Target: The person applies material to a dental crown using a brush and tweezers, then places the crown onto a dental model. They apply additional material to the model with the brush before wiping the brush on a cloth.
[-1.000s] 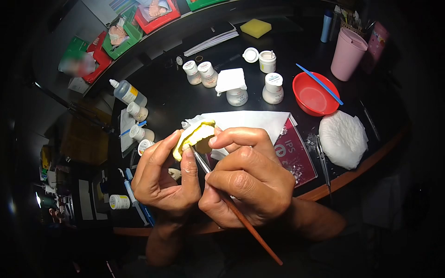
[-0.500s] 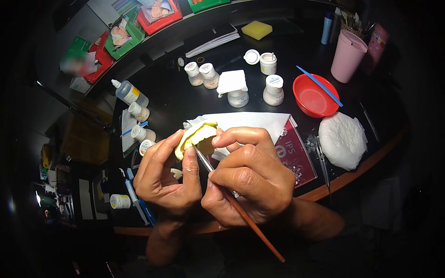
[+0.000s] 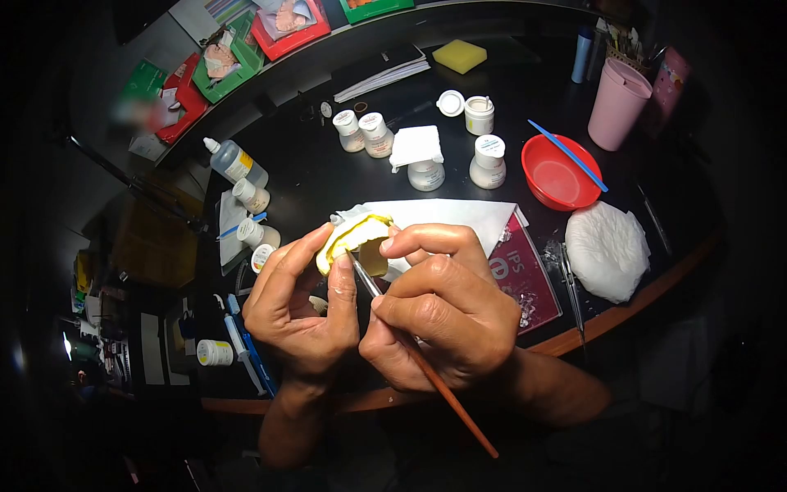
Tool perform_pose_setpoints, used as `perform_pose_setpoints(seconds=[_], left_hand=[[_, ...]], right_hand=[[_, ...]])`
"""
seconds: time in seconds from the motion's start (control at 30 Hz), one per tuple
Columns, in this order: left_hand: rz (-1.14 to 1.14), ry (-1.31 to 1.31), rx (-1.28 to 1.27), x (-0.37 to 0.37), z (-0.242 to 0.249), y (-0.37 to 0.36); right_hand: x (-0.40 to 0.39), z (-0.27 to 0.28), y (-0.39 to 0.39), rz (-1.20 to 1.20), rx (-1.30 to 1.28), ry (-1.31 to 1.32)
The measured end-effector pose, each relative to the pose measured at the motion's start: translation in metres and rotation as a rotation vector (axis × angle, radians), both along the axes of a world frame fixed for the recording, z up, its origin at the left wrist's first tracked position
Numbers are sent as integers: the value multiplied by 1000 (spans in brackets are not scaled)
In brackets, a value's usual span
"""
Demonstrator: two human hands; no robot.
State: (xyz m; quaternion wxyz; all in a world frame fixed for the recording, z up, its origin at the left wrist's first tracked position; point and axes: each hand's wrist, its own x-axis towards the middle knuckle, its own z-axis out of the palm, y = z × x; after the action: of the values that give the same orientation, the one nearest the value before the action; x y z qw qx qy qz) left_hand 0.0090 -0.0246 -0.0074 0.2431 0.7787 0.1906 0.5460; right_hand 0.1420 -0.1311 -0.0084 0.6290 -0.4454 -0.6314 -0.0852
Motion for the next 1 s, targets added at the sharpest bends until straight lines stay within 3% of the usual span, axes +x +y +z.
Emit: perform_pose_setpoints(seconds=[0.43,0.7,0.8,1.0], left_hand=[[-213,-63,-245,2,1,3],[-225,-42,-65,4,2,3],[-243,-61,-45,5,2,2],[-228,-68,-7,4,3,2]], right_hand=[[13,1,-16,71,35,403],[20,8,-43,0,-58,446],[31,9,-49,-13,-46,262],[33,15,-56,-28,-60,232]])
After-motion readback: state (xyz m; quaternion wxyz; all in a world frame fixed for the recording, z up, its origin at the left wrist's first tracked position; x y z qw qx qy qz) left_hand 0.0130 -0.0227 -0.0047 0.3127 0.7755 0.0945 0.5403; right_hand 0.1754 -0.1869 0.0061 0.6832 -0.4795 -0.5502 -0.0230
